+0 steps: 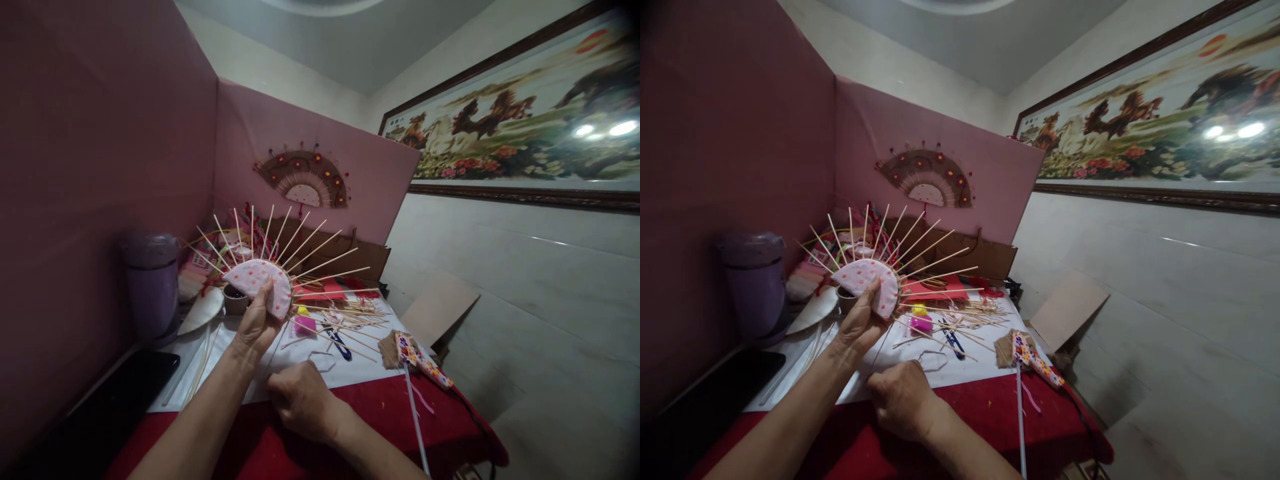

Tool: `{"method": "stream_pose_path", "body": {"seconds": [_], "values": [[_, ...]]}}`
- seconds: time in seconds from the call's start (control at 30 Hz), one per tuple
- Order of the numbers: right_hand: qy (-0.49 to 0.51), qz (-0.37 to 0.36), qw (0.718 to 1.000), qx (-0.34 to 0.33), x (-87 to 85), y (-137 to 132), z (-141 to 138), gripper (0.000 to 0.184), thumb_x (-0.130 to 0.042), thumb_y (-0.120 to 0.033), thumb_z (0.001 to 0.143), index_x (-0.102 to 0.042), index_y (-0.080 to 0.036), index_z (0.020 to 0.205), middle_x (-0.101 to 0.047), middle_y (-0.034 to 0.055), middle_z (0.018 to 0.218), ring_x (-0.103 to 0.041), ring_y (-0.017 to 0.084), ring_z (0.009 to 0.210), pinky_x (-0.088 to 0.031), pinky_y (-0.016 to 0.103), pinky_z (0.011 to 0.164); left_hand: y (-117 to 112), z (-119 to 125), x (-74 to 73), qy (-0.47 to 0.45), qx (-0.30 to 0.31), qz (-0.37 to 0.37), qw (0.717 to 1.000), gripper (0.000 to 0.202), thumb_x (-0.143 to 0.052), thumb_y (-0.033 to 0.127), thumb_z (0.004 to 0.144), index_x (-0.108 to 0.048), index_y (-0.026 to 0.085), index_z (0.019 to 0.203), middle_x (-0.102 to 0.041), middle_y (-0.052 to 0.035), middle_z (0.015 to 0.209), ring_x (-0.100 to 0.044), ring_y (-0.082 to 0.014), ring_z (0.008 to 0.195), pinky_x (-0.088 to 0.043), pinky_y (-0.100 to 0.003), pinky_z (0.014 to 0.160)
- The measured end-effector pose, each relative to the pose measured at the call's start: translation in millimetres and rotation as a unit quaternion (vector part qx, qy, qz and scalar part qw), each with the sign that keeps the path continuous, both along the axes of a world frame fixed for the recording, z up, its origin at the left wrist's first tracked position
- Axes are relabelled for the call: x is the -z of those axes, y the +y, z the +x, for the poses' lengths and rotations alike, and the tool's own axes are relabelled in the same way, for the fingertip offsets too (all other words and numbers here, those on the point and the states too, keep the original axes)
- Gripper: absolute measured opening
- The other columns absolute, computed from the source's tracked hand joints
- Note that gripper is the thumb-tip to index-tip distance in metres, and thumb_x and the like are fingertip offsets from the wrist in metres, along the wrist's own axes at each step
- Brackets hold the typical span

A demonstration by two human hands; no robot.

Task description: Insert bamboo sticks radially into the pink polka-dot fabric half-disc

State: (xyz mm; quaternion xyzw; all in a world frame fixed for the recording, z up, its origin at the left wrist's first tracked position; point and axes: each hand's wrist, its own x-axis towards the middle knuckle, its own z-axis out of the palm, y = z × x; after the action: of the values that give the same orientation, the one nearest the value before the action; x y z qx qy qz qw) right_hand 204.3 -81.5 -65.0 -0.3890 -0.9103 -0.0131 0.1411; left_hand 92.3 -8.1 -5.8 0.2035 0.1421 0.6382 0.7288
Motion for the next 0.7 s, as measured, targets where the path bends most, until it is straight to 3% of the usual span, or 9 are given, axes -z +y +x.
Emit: {"method": "stream_pose_path", "body": {"seconds": [0.13, 0.27, 0.37, 0.47, 0.53, 0.7], "values": [[0.084, -0.053, 0.995, -0.020, -7.6, -18.2, 2.5, 0.014, -0.050, -0.014, 0.065, -0.060, -0.020, 0.073, -0.065, 0.0006, 0.065, -0.059, 0.014, 0.062, -0.034, 0.022, 0.055, 0.8, 1.3, -0.1, -0.020, -0.030, 0.011, 0.999, 0.010, -0.060, 0.017, 0.075, -0.060, 0.014, 0.084, -0.068, -0.0029, 0.071, -0.064, -0.0147, 0.058, -0.056, -0.029, 0.057], [0.215, -0.137, 0.966, -0.052, -25.6, -39.8, -0.9, 0.024, -0.047, -0.010, 0.071, -0.065, -0.020, 0.084, -0.066, 0.0008, 0.072, -0.058, 0.011, 0.064, -0.039, 0.020, 0.060, 1.4, 3.5, 0.1, -0.026, -0.059, 0.011, 0.998, 0.009, -0.060, 0.014, 0.074, -0.061, 0.014, 0.084, -0.068, -0.0024, 0.071, -0.063, -0.0130, 0.056, -0.055, -0.026, 0.056], [0.340, -0.202, 0.918, -0.044, -46.2, -48.1, 0.0, 0.021, -0.051, -0.018, 0.076, -0.066, -0.019, 0.090, -0.061, -0.0008, 0.064, -0.050, 0.009, 0.055, -0.037, 0.019, 0.052, 0.2, 5.1, -0.5, -0.002, -0.083, 0.024, 0.996, 0.010, -0.060, 0.011, 0.073, -0.061, 0.013, 0.083, -0.068, -0.0016, 0.070, -0.063, -0.0125, 0.058, -0.055, -0.023, 0.056], [0.473, -0.243, 0.847, -0.010, -67.2, -45.5, 13.4, 0.021, -0.058, -0.029, 0.075, -0.066, -0.018, 0.092, -0.054, -0.0028, 0.056, -0.043, 0.008, 0.049, -0.035, 0.019, 0.046, -1.1, 5.1, -1.5, 0.016, -0.101, 0.039, 0.994, 0.008, -0.061, 0.011, 0.073, -0.062, 0.013, 0.081, -0.068, -0.0007, 0.068, -0.063, -0.0111, 0.058, -0.053, -0.020, 0.055], [0.535, -0.220, 0.815, 0.039, -76.1, -39.1, 29.7, 0.022, -0.060, -0.032, 0.074, -0.066, -0.017, 0.088, -0.059, 0.0001, 0.065, -0.047, 0.009, 0.054, -0.038, 0.021, 0.050, -1.2, 3.8, -2.1, 0.016, -0.096, 0.043, 0.994, 0.007, -0.061, 0.012, 0.074, -0.062, 0.013, 0.081, -0.068, -0.0009, 0.068, -0.063, -0.0112, 0.057, -0.054, -0.020, 0.055], [0.518, -0.001, 0.829, 0.210, -69.9, -23.5, 78.8, 0.021, -0.058, -0.036, 0.076, -0.062, -0.016, 0.074, -0.052, -0.0013, 0.055, -0.043, 0.010, 0.051, -0.033, 0.022, 0.046, -0.4, -0.5, -6.4, 0.005, -0.089, 0.015, 0.996, 0.005, -0.056, 0.011, 0.076, -0.061, 0.014, 0.078, -0.067, -0.0014, 0.064, -0.062, -0.0126, 0.053, -0.054, -0.022, 0.050]]}}
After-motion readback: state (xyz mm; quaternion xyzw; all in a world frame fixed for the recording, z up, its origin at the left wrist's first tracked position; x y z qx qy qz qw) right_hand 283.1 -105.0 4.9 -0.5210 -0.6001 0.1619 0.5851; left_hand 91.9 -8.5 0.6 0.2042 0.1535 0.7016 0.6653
